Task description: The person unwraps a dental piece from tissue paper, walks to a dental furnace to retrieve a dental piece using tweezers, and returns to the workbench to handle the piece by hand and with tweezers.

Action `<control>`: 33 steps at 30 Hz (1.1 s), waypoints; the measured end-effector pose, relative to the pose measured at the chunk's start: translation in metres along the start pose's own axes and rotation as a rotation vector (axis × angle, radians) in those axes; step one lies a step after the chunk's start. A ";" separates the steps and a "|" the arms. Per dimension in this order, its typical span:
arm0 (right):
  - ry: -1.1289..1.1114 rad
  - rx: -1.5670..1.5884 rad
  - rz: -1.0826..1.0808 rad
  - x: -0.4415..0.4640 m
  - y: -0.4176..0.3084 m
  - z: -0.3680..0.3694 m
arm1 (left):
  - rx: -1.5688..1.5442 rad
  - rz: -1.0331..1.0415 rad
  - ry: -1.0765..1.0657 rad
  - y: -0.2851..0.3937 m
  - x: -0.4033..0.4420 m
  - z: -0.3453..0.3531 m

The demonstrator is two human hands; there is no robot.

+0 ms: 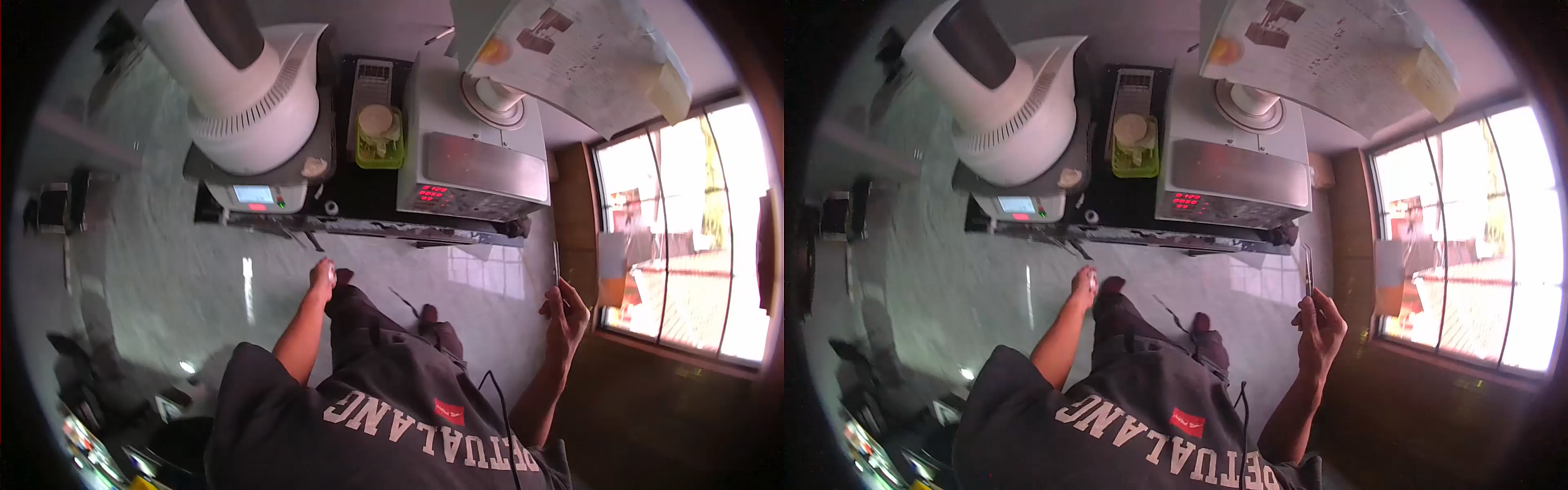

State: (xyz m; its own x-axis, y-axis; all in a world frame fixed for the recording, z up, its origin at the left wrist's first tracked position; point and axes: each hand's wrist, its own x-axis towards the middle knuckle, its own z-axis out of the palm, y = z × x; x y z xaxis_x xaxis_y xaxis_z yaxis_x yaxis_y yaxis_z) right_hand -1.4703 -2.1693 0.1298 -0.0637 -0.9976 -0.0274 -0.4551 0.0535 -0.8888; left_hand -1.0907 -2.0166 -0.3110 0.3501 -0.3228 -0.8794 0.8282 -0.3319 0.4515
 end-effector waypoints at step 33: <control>0.269 -0.313 -0.917 0.248 -0.028 0.124 | -0.402 -0.101 0.850 0.078 -0.076 0.258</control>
State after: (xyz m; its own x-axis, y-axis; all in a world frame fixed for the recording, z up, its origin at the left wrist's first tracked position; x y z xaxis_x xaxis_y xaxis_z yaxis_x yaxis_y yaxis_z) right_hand -1.3636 -2.4234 0.0909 0.2475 -0.6184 0.7458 -0.6397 -0.6824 -0.3536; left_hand -1.1657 -2.2469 -0.1703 0.3386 0.4974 -0.7987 0.9054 0.0588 0.4204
